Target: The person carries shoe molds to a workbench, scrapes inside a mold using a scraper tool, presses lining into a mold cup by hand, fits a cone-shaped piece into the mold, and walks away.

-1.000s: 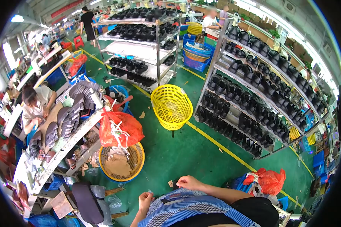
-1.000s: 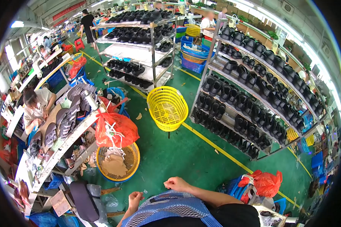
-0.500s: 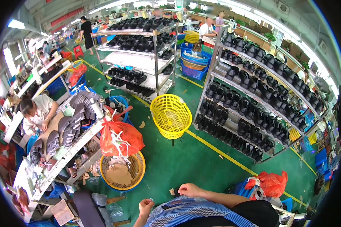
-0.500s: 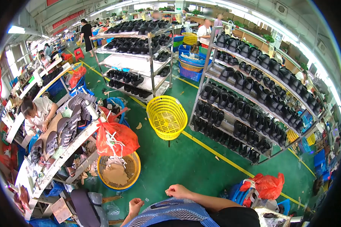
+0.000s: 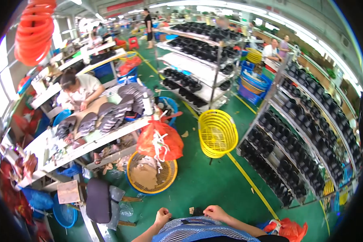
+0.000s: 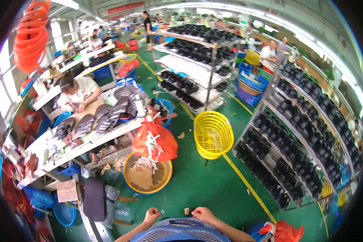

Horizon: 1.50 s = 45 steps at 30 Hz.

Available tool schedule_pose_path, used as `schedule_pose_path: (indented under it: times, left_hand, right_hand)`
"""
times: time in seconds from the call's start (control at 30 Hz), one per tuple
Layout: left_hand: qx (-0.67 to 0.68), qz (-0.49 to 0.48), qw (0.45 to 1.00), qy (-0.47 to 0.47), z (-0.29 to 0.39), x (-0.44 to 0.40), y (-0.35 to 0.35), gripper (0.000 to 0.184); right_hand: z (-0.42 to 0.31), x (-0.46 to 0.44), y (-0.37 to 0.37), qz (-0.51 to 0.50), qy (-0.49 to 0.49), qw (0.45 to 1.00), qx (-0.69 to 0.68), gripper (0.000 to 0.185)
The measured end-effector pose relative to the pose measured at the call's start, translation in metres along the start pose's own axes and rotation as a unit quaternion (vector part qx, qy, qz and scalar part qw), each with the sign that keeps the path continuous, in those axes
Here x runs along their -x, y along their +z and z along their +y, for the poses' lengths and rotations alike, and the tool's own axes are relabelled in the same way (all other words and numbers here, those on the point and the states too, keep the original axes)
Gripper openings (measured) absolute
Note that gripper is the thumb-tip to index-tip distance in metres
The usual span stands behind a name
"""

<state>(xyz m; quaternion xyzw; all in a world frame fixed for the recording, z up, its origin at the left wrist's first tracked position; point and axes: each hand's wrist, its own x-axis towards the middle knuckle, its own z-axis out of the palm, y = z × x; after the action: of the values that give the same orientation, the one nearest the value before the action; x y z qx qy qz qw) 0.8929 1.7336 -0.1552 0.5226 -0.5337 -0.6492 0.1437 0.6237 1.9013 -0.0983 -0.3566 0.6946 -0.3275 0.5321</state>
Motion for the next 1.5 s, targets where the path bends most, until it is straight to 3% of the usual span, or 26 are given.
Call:
schedule_pose_path:
  times: [0.2, 0.43, 0.53, 0.6, 0.67, 1.33, 1.5]
  left_hand:
    - [-0.015, 0.03, 0.999, 0.005, 0.01, 0.008, -0.009, 0.018]
    - [0.036, 0.02, 0.999, -0.016, -0.026, 0.005, -0.015, 0.022]
    - [0.027, 0.027, 0.999, -0.035, -0.014, 0.017, -0.017, 0.025]
    - [0.014, 0.022, 0.994, -0.104, 0.008, 0.029, -0.019, 0.029]
    - [-0.029, 0.027, 0.996, -0.08, 0.004, 0.03, -0.022, 0.032]
    - [0.005, 0.047, 0.997, -0.053, 0.002, 0.017, -0.023, 0.036]
    - [-0.008, 0.042, 0.996, -0.077, -0.005, 0.011, -0.02, 0.037]
  right_hand:
    - [-0.012, -0.009, 0.002, 0.022, 0.028, 0.999, -0.013, 0.025]
    - [-0.008, -0.018, 0.004, 0.014, 0.021, 1.0, 0.011, 0.025]
    - [-0.003, -0.018, 0.004, 0.014, 0.004, 1.0, 0.018, 0.022]
    - [0.0, -0.017, 0.006, 0.02, -0.008, 1.0, 0.02, 0.022]
    - [0.011, -0.021, 0.007, 0.025, 0.005, 0.999, 0.027, 0.025]
    - [0.025, 0.003, 0.009, 0.053, 0.034, 0.998, 0.026, 0.021]
    - [0.013, 0.014, 0.006, 0.062, 0.045, 0.997, 0.022, 0.023]
